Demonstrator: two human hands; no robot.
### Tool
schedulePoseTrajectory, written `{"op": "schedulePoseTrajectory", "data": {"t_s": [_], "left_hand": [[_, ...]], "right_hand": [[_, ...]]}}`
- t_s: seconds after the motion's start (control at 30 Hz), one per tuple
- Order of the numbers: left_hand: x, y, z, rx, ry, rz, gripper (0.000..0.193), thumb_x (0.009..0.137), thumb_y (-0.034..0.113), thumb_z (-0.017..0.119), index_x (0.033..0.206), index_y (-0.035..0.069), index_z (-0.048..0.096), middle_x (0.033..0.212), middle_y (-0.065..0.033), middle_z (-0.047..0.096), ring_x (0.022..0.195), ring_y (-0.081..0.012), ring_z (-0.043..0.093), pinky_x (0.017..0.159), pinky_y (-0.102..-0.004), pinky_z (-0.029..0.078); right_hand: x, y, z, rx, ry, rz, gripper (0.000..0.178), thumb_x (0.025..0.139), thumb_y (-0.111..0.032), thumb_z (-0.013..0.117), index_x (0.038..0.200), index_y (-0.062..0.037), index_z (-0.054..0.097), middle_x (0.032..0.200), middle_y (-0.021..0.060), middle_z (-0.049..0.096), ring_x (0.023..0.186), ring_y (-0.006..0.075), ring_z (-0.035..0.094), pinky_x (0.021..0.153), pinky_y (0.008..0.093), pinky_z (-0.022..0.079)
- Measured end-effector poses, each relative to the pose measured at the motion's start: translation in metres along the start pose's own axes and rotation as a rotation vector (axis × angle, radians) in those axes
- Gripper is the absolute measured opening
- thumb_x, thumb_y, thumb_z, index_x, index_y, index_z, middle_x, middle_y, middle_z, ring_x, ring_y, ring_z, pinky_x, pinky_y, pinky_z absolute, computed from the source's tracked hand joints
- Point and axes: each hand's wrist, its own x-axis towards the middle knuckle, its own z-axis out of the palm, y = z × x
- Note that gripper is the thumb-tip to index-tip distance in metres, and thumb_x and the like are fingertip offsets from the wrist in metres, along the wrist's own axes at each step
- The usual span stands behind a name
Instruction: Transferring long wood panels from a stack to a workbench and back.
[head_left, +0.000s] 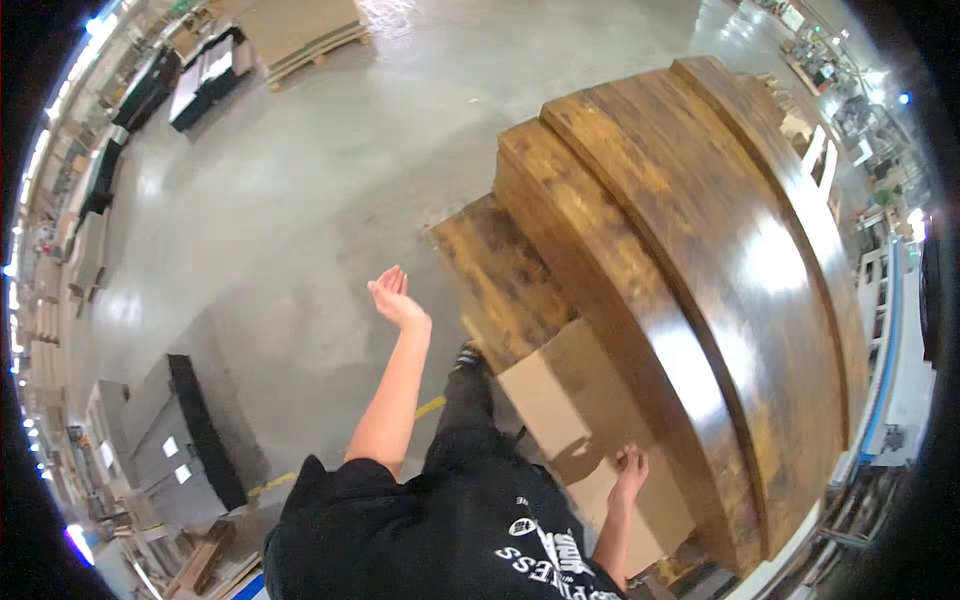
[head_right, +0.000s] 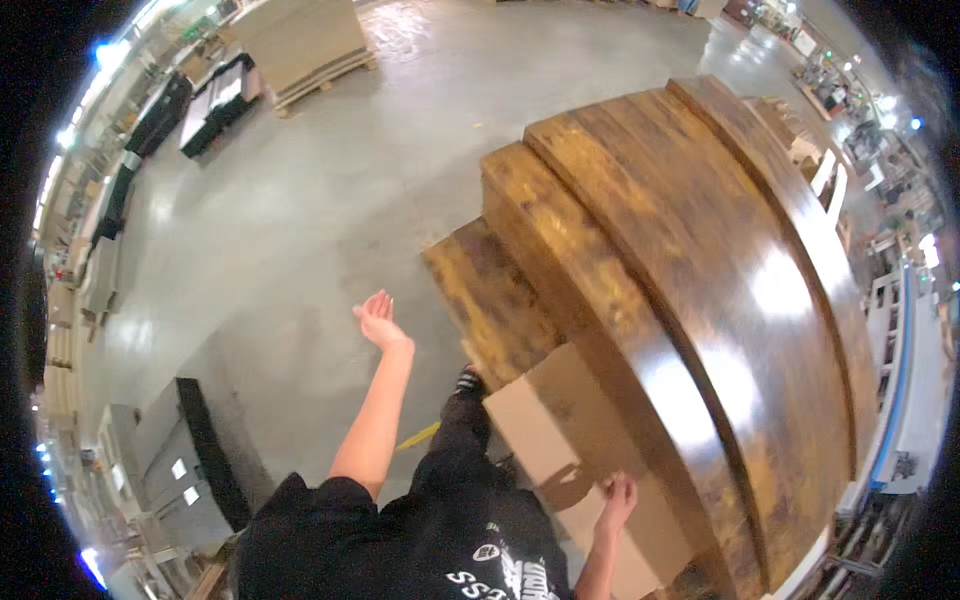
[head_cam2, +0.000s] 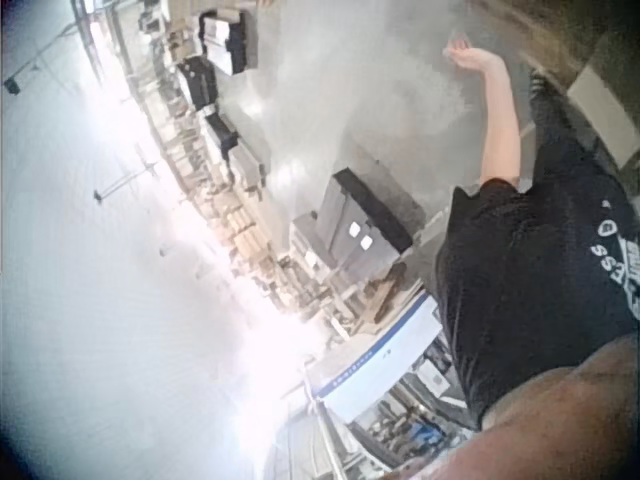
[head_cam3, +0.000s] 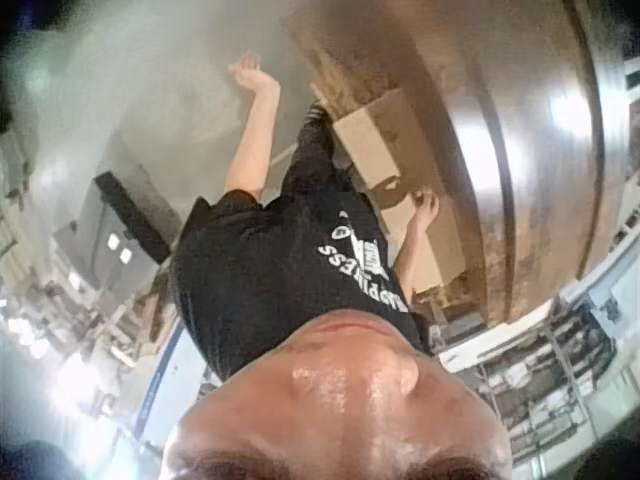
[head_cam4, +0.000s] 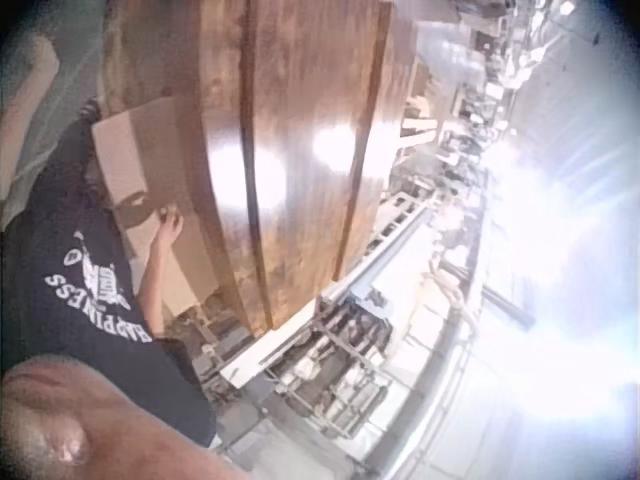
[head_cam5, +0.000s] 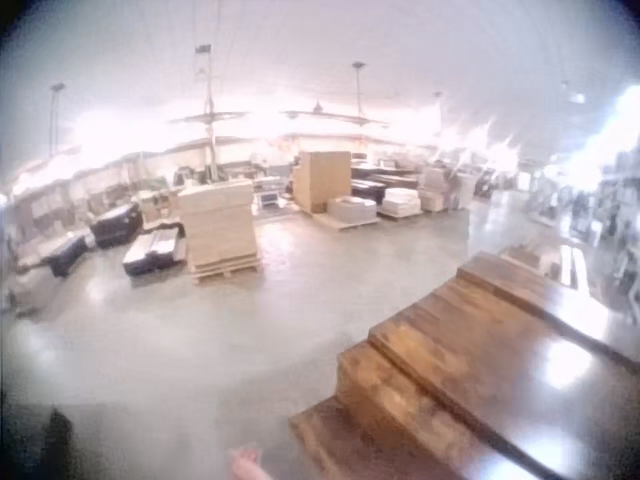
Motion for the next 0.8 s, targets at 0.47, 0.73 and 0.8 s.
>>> {"op": "schedulePoseTrajectory", "data": {"t_s": [0.47,0.73,0.8], "left_hand": [[-0.048,-0.138,0.233,0.101,-0.282,-0.126,0.063,0.115,0.044,0.036,0.160,0.000,0.034,0.167,-0.0159,0.034,0.155,-0.0287,0.031,0.127,-0.0406,0.024],[-0.017,-0.159,0.273,0.199,-0.227,-0.036,0.063,0.115,0.041,0.037,0.161,-0.003,0.031,0.167,-0.0199,0.033,0.155,-0.0308,0.029,0.126,-0.0406,0.025],[-0.017,-0.151,0.273,0.198,-0.245,-0.088,0.066,0.115,0.043,0.036,0.162,-0.002,0.030,0.168,-0.0199,0.032,0.156,-0.0313,0.028,0.127,-0.0410,0.023]], "right_hand": [[-0.003,0.025,0.167,-1.163,-0.207,0.282,0.127,0.087,-0.057,0.079,0.165,0.0058,0.000,0.171,0.0336,-0.006,0.160,0.0459,-0.004,0.130,0.0516,0.007],[-0.006,0.043,0.179,-1.167,-0.234,0.104,0.135,0.086,-0.068,0.075,0.160,0.0162,0.000,0.168,0.0396,-0.006,0.159,0.0496,-0.007,0.129,0.0557,0.006],[-0.007,0.041,0.179,-1.154,-0.232,0.137,0.133,0.087,-0.068,0.074,0.159,0.0171,0.002,0.167,0.0400,-0.005,0.159,0.0490,-0.008,0.129,0.0544,0.005]]}}
